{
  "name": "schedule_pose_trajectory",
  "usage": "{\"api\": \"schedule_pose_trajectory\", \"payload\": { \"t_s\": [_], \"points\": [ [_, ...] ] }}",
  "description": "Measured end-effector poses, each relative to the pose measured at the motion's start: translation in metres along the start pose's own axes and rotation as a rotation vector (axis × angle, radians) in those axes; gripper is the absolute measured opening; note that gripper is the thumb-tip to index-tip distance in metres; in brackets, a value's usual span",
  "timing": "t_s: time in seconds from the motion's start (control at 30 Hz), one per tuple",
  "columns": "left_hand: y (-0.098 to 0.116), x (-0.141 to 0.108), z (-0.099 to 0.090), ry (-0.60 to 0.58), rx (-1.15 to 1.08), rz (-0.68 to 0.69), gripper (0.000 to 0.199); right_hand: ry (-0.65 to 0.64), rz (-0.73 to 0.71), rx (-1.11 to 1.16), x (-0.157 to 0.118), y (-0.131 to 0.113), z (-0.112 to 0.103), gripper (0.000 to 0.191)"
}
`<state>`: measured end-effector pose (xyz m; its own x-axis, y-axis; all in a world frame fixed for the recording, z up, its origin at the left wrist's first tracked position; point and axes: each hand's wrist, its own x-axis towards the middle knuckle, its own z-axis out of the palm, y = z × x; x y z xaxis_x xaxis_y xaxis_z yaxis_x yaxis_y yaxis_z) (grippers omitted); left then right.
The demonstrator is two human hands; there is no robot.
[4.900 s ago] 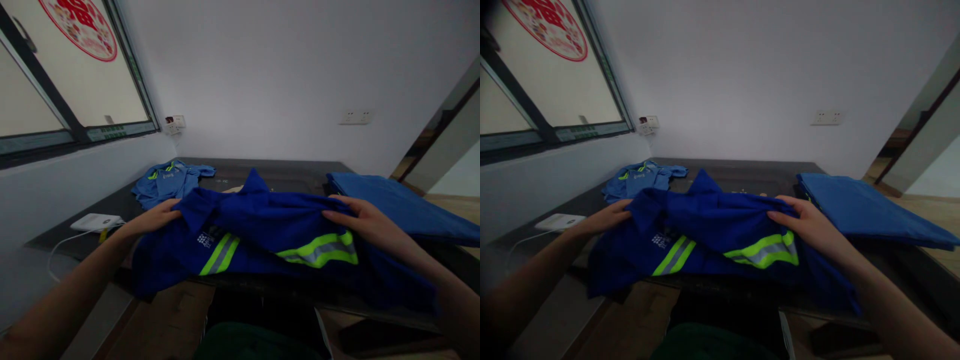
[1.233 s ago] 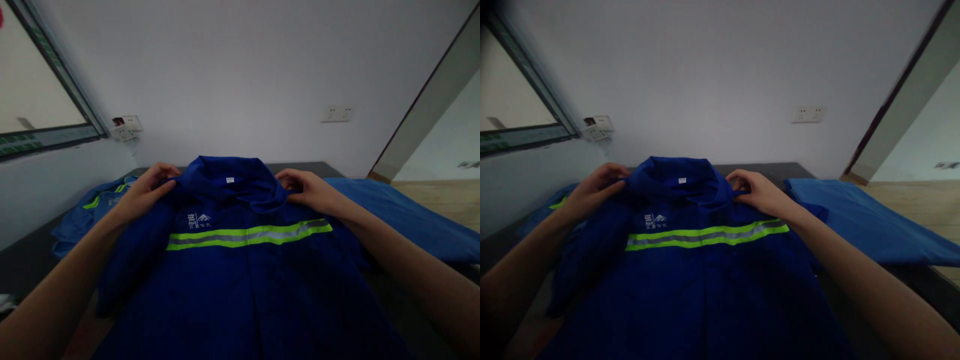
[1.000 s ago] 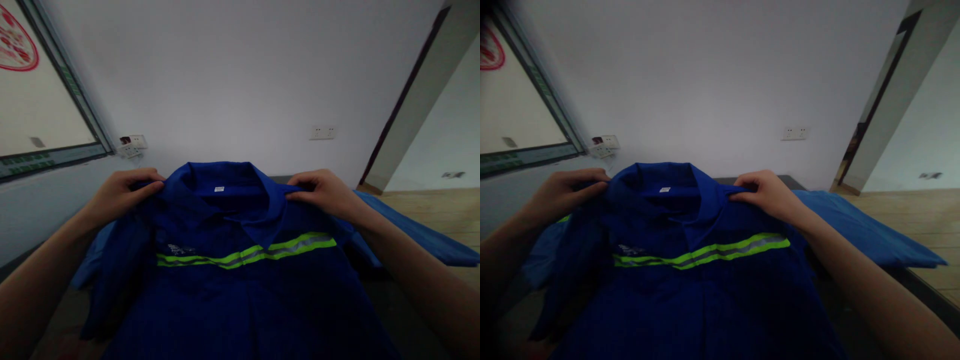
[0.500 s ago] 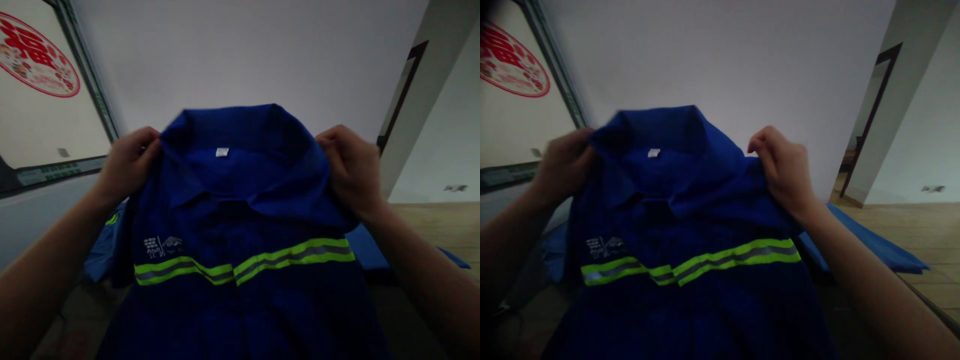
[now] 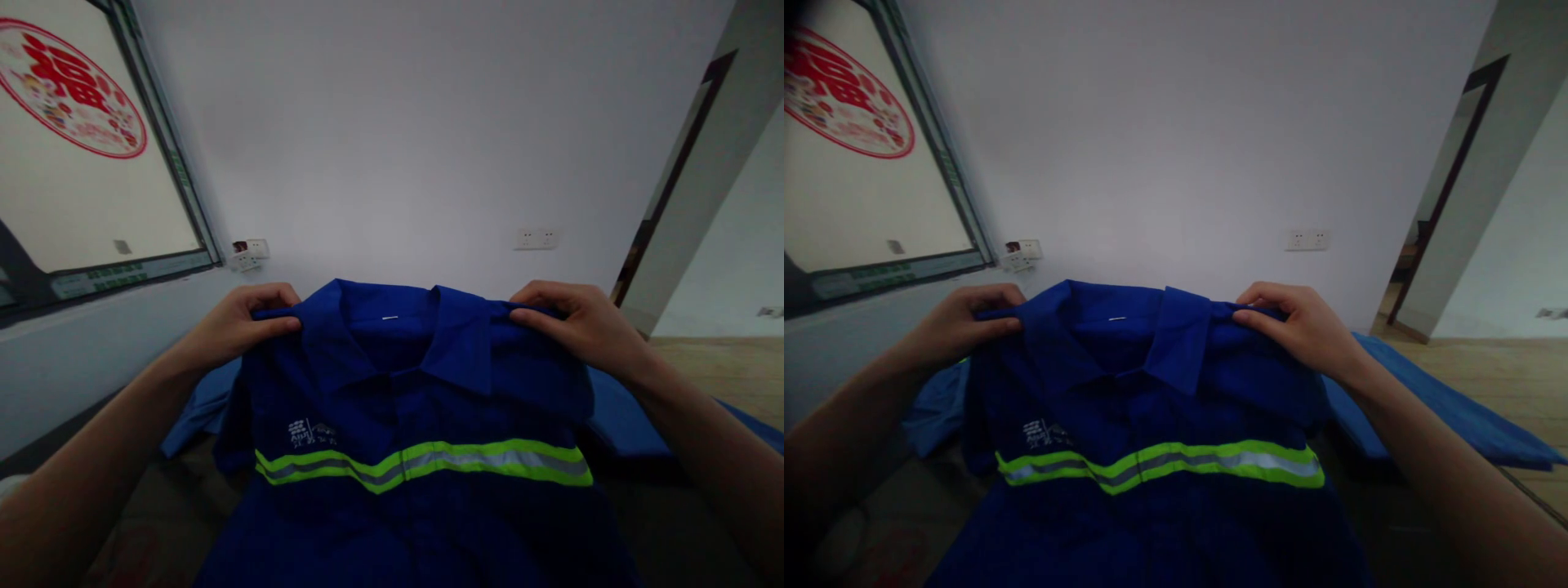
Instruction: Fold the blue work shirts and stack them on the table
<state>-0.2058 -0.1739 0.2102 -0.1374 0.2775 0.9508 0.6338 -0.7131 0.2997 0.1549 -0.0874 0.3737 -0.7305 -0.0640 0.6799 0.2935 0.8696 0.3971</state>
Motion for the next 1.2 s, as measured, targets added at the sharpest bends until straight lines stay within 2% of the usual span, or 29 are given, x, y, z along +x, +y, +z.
{"api": "schedule_pose_trajectory", "payload": {
  "t_s": [0.1, 0.2, 0.27, 0.3, 0.37, 0.43, 0.5, 0.53, 0.6, 0.67, 0.7, 0.77, 0.83, 0.9, 0.93, 0.97, 1.03, 1.13, 1.2],
  "points": [
    [0.007, -0.014, 0.003, 0.119, 0.018, 0.074, 0.014, 0.088, -0.001, 0.033, -0.011, -0.005, -0.002, 0.035],
    [0.006, -0.019, 0.003, 0.223, 0.068, 0.102, 0.018, 0.22, 0.004, 0.047, -0.014, -0.005, 0.002, 0.029],
    [-0.005, -0.011, 0.003, 0.23, 0.182, 0.081, 0.027, 0.202, 0.037, 0.033, -0.009, 0.002, 0.006, 0.029],
    [-0.013, -0.004, 0.004, 0.192, 0.275, 0.061, 0.032, 0.135, 0.062, 0.037, -0.004, 0.009, 0.01, 0.031],
    [-0.038, 0.014, 0.01, 0.064, 0.475, 0.012, 0.041, -0.101, 0.133, 0.085, 0.005, 0.032, 0.019, 0.037],
    [-0.073, 0.032, 0.024, -0.073, 0.604, -0.033, 0.044, -0.386, 0.247, 0.193, 0.009, 0.063, 0.032, 0.042],
    [-0.112, 0.046, 0.045, -0.164, 0.643, -0.062, 0.043, -0.614, 0.375, 0.342, 0.004, 0.094, 0.052, 0.045],
    [-0.131, 0.05, 0.057, -0.202, 0.647, -0.081, 0.04, -0.684, 0.434, 0.42, 0.0, 0.108, 0.063, 0.045],
    [-0.161, 0.054, 0.081, -0.27, 0.639, -0.146, 0.033, -0.728, 0.519, 0.538, -0.01, 0.127, 0.083, 0.044],
    [-0.177, 0.055, 0.101, -0.286, 0.602, -0.196, 0.026, -0.695, 0.536, 0.523, -0.016, 0.134, 0.094, 0.042],
    [-0.179, 0.055, 0.107, -0.253, 0.578, -0.198, 0.024, -0.649, 0.498, 0.459, -0.015, 0.134, 0.094, 0.04],
    [-0.175, 0.056, 0.113, -0.079, 0.535, -0.151, 0.024, -0.489, 0.349, 0.251, -0.008, 0.128, 0.085, 0.035],
    [-0.164, 0.058, 0.113, 0.176, 0.535, -0.093, 0.025, -0.257, 0.21, -0.01, 0.005, 0.119, 0.067, 0.03],
    [-0.159, 0.061, 0.115, 0.396, 0.584, -0.084, 0.026, -0.063, 0.171, -0.27, 0.019, 0.116, 0.055, 0.029],
    [-0.16, 0.063, 0.119, 0.45, 0.617, -0.1, 0.026, -0.018, 0.184, -0.385, 0.024, 0.118, 0.055, 0.03],
    [-0.165, 0.065, 0.126, 0.453, 0.651, -0.126, 0.026, -0.017, 0.201, -0.479, 0.029, 0.124, 0.059, 0.032],
    [-0.184, 0.067, 0.147, 0.319, 0.711, -0.213, 0.026, -0.151, 0.244, -0.593, 0.032, 0.144, 0.081, 0.037],
    [-0.222, 0.062, 0.186, 0.014, 0.763, -0.384, 0.027, -0.493, 0.369, -0.628, 0.023, 0.183, 0.128, 0.036],
    [-0.246, 0.055, 0.205, -0.075, 0.759, -0.46, 0.035, -0.603, 0.451, -0.614, 0.012, 0.209, 0.149, 0.034]
  ]
}}
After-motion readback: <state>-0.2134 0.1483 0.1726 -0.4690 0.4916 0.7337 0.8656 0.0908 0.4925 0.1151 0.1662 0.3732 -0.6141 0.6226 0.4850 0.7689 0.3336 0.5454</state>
